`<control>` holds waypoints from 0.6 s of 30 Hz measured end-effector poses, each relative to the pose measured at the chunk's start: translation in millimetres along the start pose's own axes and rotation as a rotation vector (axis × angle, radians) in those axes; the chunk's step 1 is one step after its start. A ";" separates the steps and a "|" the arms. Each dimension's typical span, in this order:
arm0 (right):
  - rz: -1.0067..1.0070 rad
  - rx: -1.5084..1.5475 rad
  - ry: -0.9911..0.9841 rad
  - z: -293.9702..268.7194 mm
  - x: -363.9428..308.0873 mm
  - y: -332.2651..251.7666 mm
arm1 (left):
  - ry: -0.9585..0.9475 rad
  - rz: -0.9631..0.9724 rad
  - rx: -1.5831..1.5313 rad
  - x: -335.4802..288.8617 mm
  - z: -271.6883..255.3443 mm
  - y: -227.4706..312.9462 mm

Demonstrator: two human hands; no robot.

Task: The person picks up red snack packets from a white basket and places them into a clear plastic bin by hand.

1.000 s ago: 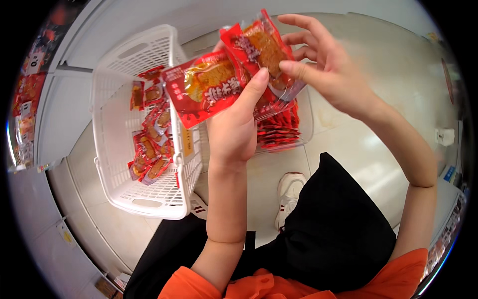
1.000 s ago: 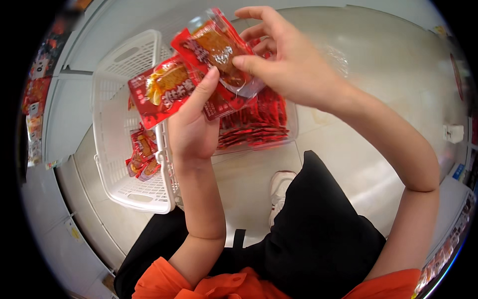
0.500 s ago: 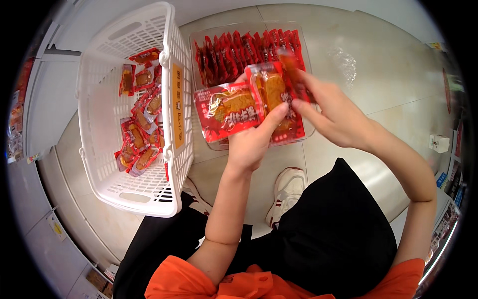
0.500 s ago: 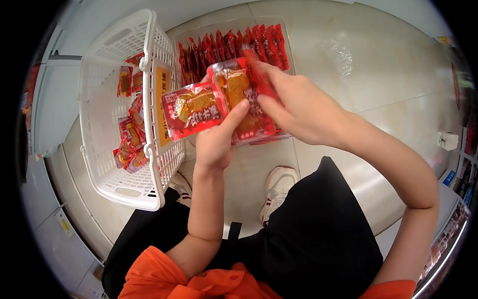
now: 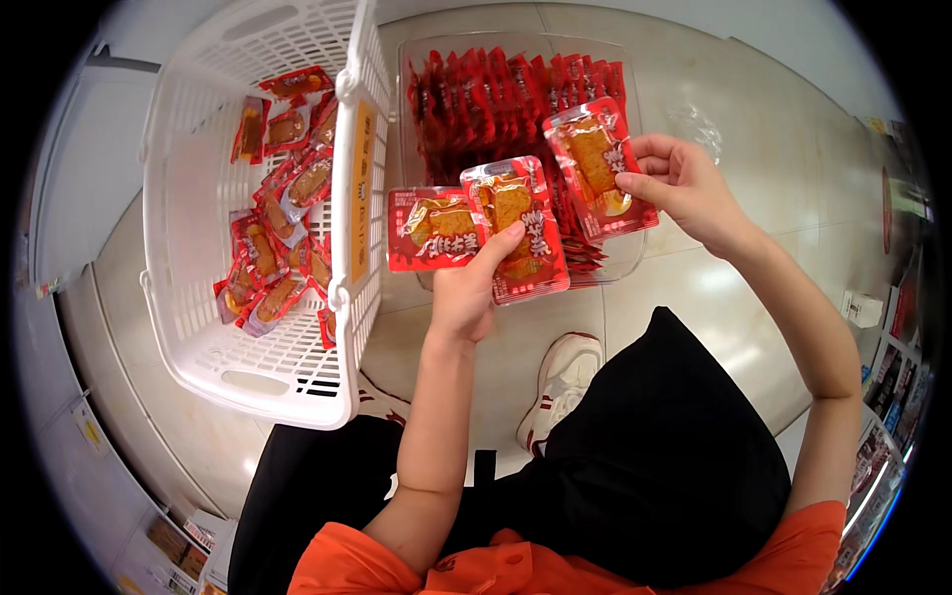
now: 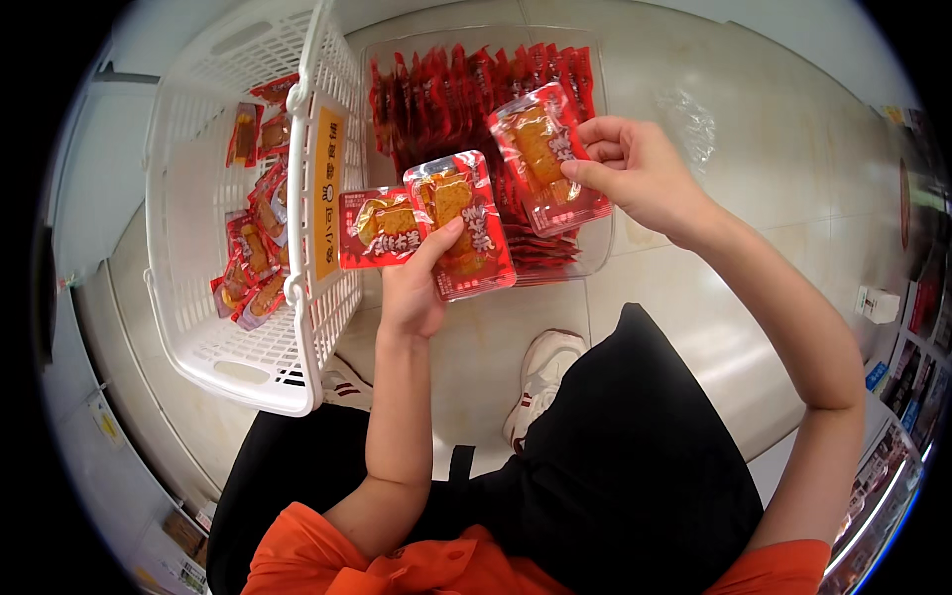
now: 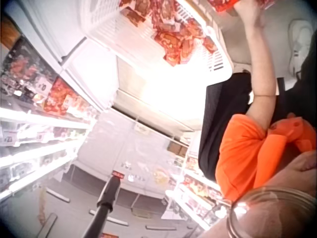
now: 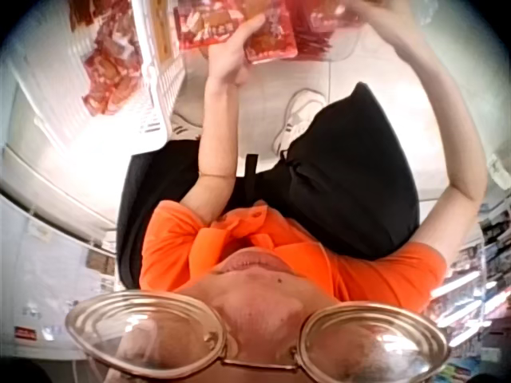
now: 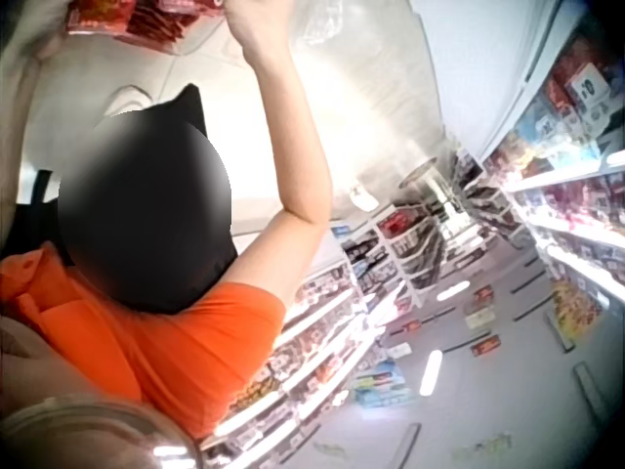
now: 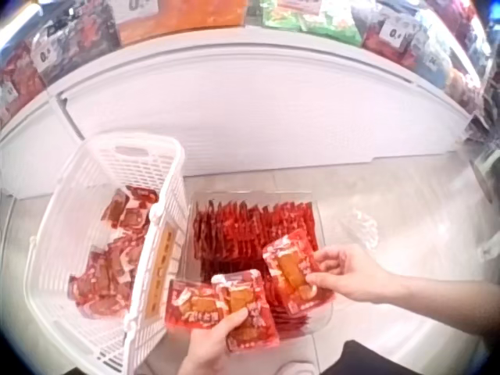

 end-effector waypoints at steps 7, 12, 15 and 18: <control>0.131 -0.276 0.034 -31.8 -25.9 -11.4 | -0.189 -0.248 0.304 10.7 6.5 -21.0; 0.005 -0.359 0.089 -12.3 -35.0 18.3 | -0.241 -0.384 0.533 21.8 11.0 -34.9; -0.244 -0.699 0.221 6.3 -25.5 23.5 | -0.242 -0.339 0.552 38.7 2.1 -35.5; -0.409 -1.024 0.311 17.2 -4.1 44.2 | -0.227 -0.275 0.609 52.9 0.8 -27.0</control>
Point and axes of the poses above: each hand's wrist, its own x-axis towards the middle knuckle, its own z-axis out of the palm, y = z × x, the point moved 2 cm from there along x, towards the middle knuckle, and after that the axes turned 13 degrees about -x, right-handed, at the moved point
